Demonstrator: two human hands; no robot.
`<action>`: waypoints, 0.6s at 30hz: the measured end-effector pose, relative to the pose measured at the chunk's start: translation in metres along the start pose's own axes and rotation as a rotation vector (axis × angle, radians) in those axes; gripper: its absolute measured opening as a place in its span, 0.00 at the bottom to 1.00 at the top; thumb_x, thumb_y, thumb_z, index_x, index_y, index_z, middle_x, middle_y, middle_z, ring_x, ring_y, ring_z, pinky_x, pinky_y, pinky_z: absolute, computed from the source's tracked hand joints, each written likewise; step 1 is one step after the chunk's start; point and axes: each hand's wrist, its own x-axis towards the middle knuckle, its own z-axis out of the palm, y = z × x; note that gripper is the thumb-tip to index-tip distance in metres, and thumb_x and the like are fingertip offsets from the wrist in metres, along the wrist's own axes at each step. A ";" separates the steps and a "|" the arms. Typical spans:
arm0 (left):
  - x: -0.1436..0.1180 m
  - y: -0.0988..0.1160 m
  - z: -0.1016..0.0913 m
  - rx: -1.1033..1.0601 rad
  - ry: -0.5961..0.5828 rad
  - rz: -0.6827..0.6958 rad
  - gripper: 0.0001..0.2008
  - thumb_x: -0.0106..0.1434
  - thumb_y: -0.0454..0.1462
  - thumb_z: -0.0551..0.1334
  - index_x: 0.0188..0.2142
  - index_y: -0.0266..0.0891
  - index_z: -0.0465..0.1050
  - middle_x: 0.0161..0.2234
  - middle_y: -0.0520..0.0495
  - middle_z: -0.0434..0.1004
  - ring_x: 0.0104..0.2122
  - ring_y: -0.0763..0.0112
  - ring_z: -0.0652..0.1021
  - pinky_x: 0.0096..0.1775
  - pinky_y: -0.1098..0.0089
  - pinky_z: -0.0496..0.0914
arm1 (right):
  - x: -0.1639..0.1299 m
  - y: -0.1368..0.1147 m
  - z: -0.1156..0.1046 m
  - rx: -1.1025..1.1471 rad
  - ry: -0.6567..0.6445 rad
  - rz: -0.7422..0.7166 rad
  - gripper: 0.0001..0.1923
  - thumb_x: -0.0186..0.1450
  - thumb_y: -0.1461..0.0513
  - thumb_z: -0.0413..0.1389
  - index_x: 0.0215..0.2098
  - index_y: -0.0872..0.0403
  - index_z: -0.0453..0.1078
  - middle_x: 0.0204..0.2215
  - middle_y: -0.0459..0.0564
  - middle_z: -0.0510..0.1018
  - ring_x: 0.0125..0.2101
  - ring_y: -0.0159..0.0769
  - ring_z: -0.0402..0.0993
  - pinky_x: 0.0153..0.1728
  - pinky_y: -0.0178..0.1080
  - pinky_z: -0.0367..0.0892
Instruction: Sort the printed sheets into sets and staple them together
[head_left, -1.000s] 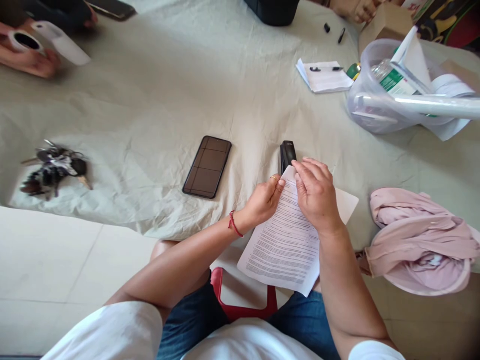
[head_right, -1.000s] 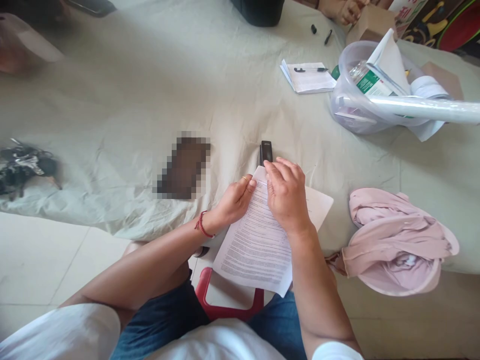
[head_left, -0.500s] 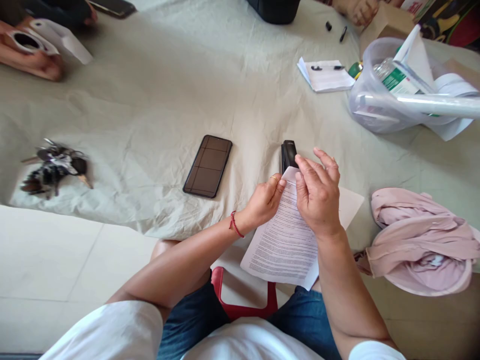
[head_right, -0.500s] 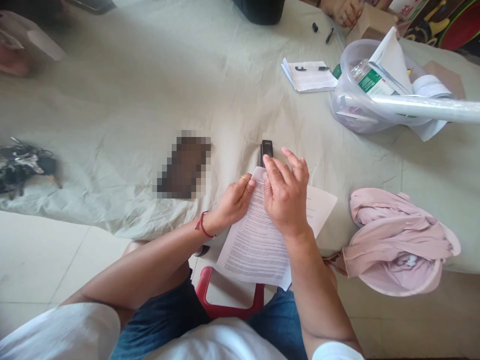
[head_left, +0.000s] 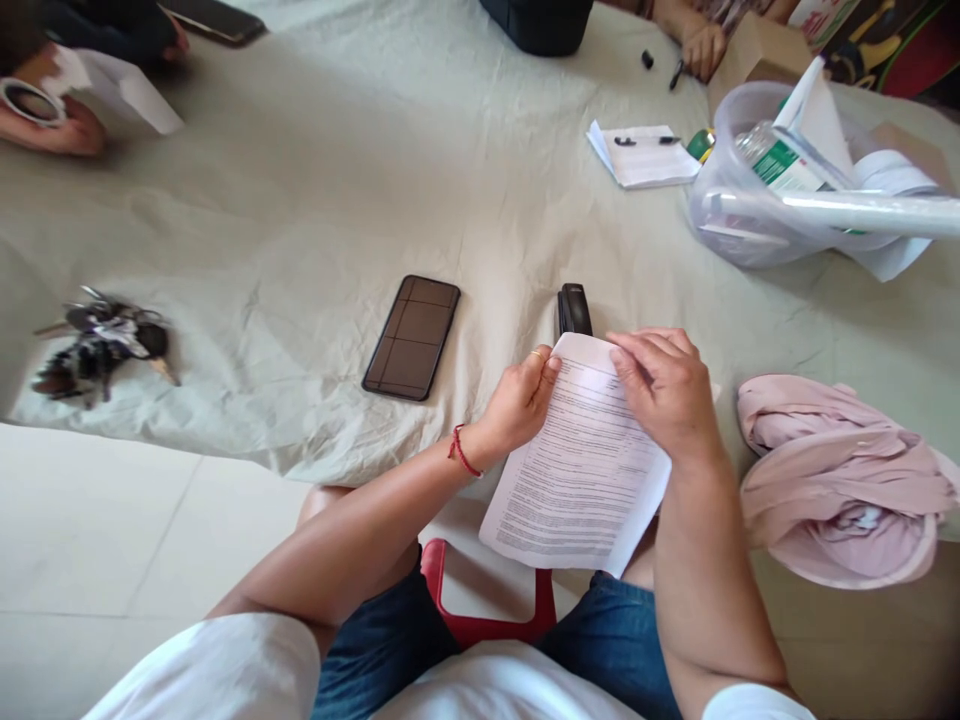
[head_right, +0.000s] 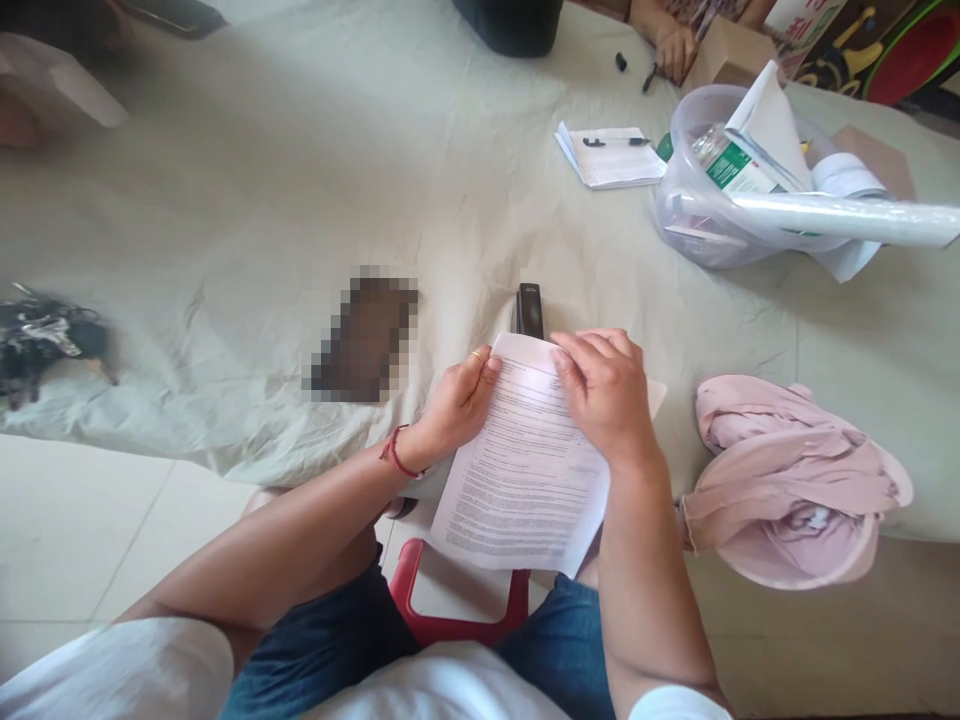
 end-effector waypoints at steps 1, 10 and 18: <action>0.001 0.000 -0.002 0.018 0.009 0.007 0.31 0.80 0.68 0.45 0.35 0.48 0.55 0.25 0.56 0.61 0.24 0.69 0.64 0.30 0.63 0.61 | -0.001 0.009 -0.007 0.031 -0.038 0.026 0.16 0.82 0.52 0.57 0.50 0.46 0.87 0.42 0.52 0.91 0.48 0.50 0.84 0.56 0.55 0.78; 0.004 -0.004 -0.018 0.175 0.086 0.025 0.30 0.81 0.67 0.45 0.34 0.49 0.53 0.23 0.56 0.59 0.22 0.69 0.62 0.29 0.62 0.57 | -0.017 0.056 -0.046 0.320 -0.204 0.457 0.18 0.70 0.44 0.68 0.43 0.47 0.88 0.40 0.50 0.90 0.39 0.46 0.85 0.45 0.50 0.81; 0.008 -0.007 -0.030 0.269 0.238 -0.005 0.28 0.83 0.62 0.47 0.33 0.48 0.53 0.23 0.54 0.63 0.23 0.68 0.63 0.29 0.62 0.57 | -0.017 0.061 -0.030 0.749 -0.014 0.818 0.26 0.53 0.46 0.79 0.45 0.49 0.85 0.30 0.46 0.86 0.29 0.39 0.82 0.33 0.43 0.80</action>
